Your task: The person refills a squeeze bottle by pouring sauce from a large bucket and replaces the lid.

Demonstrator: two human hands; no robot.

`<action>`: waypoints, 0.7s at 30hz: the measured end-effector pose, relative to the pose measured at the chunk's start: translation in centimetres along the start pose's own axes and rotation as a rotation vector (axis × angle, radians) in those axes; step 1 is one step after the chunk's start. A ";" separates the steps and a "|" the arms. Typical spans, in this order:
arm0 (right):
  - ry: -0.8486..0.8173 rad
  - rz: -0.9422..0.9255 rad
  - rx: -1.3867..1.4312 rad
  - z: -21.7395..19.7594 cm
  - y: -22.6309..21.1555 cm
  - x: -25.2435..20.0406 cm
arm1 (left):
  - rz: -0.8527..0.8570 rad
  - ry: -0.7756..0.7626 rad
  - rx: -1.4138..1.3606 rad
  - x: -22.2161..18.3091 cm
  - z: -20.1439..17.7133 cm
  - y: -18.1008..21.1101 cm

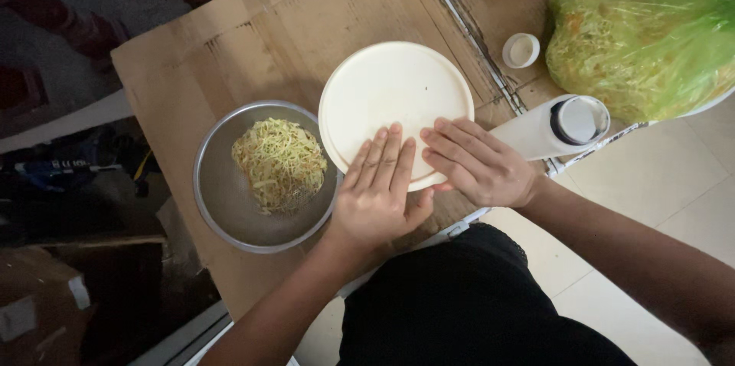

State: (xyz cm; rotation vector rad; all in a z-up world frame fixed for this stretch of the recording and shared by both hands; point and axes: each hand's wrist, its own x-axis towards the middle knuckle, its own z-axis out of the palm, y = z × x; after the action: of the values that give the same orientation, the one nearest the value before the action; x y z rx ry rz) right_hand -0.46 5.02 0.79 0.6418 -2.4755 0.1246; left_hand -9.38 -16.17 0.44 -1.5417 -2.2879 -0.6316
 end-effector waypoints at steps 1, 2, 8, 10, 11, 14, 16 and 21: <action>0.034 -0.002 0.017 0.2 0.1 -0.1 | 0.007 0.002 0.014 0.0 0.1 0.0; 0.034 0.001 0.014 0.4 0.2 -0.1 | 0.014 0.005 0.028 0.0 0.2 -0.1; 0.082 0.080 0.040 0.6 -0.5 0.1 | 0.038 0.065 0.018 0.6 0.3 -0.5; 0.135 0.199 0.098 0.4 -1.1 0.5 | 0.043 0.066 0.010 1.0 -0.3 -0.6; 0.139 0.198 0.098 0.1 -1.3 0.8 | 0.044 0.067 0.003 1.3 -0.8 -0.7; 0.117 0.287 0.104 -1.1 -1.9 1.8 | 0.049 0.060 -0.044 2.4 -2.4 -0.7; 0.114 0.317 0.142 -2.0 -1.3 2.6 | 0.050 0.056 -0.083 3.5 -3.5 -1.1; 0.193 0.498 0.214 -3.9 -1.6 5.5 | 0.074 0.110 -0.207 7.2 -6.7 -3.3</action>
State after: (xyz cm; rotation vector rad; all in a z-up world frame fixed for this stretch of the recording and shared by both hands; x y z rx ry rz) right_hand -1.71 2.20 7.04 0.0745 -2.3976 0.6172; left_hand -15.03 -14.98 9.08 -1.6298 -2.1302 -0.9340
